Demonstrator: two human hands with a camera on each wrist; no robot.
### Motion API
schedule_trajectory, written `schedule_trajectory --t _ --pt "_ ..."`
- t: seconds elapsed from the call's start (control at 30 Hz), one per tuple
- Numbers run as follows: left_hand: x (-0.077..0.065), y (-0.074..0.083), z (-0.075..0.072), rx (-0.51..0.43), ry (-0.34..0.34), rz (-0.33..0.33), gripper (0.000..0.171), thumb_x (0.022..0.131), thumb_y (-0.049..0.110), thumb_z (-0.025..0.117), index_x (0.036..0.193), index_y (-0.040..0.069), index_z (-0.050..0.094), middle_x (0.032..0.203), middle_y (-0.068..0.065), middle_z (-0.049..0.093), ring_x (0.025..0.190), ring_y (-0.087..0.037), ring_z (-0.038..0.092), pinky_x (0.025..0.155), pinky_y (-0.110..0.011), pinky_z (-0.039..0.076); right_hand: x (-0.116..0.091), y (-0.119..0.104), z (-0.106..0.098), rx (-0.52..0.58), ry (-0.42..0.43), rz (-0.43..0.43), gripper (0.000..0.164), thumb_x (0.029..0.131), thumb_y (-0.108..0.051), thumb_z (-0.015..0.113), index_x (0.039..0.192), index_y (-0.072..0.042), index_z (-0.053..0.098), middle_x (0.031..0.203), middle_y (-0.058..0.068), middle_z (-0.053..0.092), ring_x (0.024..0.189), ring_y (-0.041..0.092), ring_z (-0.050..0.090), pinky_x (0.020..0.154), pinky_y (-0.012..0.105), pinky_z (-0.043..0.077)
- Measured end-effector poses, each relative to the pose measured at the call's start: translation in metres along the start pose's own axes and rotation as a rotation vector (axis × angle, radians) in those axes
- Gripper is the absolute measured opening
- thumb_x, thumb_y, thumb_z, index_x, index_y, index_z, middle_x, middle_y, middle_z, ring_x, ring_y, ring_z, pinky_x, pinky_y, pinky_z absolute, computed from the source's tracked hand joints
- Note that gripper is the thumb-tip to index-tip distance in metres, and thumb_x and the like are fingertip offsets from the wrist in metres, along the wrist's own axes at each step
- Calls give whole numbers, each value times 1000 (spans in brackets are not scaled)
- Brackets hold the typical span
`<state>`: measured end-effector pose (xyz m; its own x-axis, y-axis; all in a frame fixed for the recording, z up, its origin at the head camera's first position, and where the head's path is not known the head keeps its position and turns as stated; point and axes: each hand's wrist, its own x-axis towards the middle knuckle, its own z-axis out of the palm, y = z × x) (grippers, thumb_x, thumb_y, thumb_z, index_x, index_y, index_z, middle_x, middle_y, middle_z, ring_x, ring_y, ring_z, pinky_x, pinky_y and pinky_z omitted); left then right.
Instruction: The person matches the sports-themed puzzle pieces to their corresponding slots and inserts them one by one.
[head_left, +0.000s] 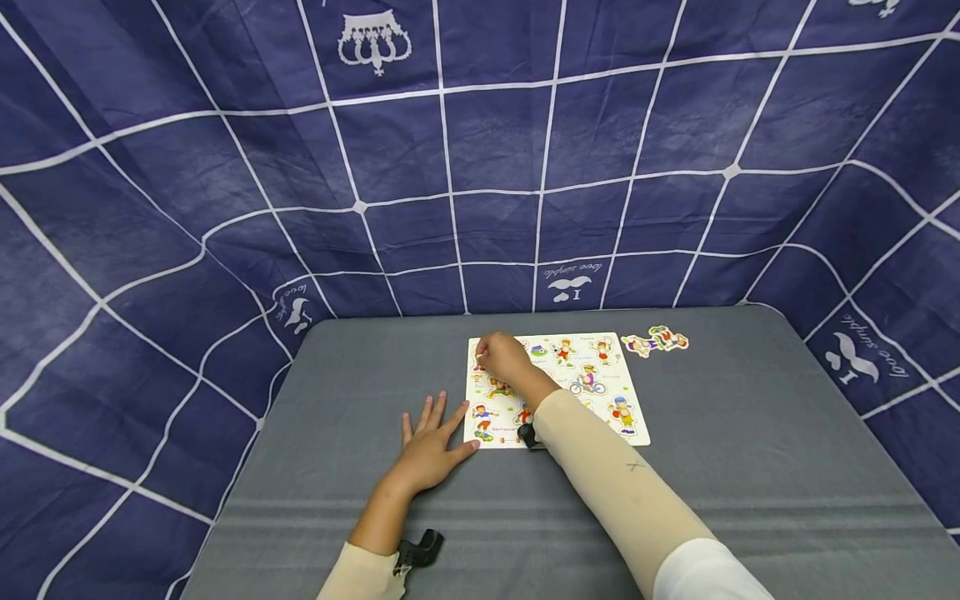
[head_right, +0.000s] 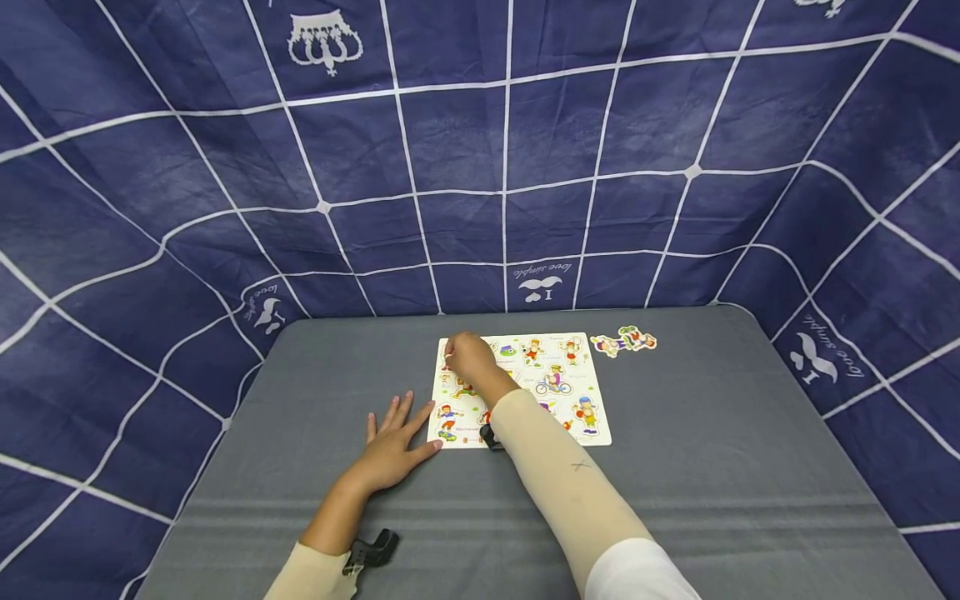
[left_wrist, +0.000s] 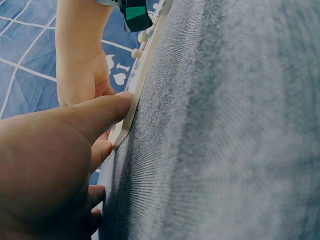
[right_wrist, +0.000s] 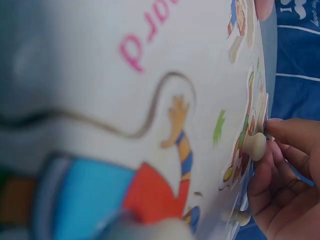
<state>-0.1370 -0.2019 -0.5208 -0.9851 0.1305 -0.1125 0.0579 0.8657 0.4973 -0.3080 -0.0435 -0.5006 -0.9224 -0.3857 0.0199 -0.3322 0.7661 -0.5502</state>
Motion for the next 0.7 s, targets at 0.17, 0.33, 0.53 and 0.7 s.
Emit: schedule_trajectory --t 0.17,0.33,0.53,0.7 --pt "-1 0 0 -10 7 10 70 95 55 62 156 28 41 169 -17 17 158 -40 7 119 -73 -5 3 -2 0 -31 7 -23 7 90 -10 68 88 -13 73 80 0 68 76 16 59 75 31 50" --pt "-1 0 0 1 6 12 71 95 55 62 157 28 40 169 -17 17 158 -41 7 118 -73 -4 2 -3 0 -31 -1 -10 7 90 -8 68 90 -12 74 83 2 68 81 18 62 80 34 51" --pt "-1 0 1 -1 14 13 70 95 54 62 157 27 41 169 -17 18 158 -41 7 119 -73 -5 2 -1 0 -28 -2 -12 7 91 -9 68 91 -12 74 88 3 69 83 18 62 81 34 52" --pt "-1 1 1 -10 10 15 71 95 54 62 157 27 40 170 -17 17 158 -41 7 118 -73 -5 3 0 1 -10 -10 -5 6 92 -10 68 93 -12 74 87 3 67 82 18 60 80 32 50"
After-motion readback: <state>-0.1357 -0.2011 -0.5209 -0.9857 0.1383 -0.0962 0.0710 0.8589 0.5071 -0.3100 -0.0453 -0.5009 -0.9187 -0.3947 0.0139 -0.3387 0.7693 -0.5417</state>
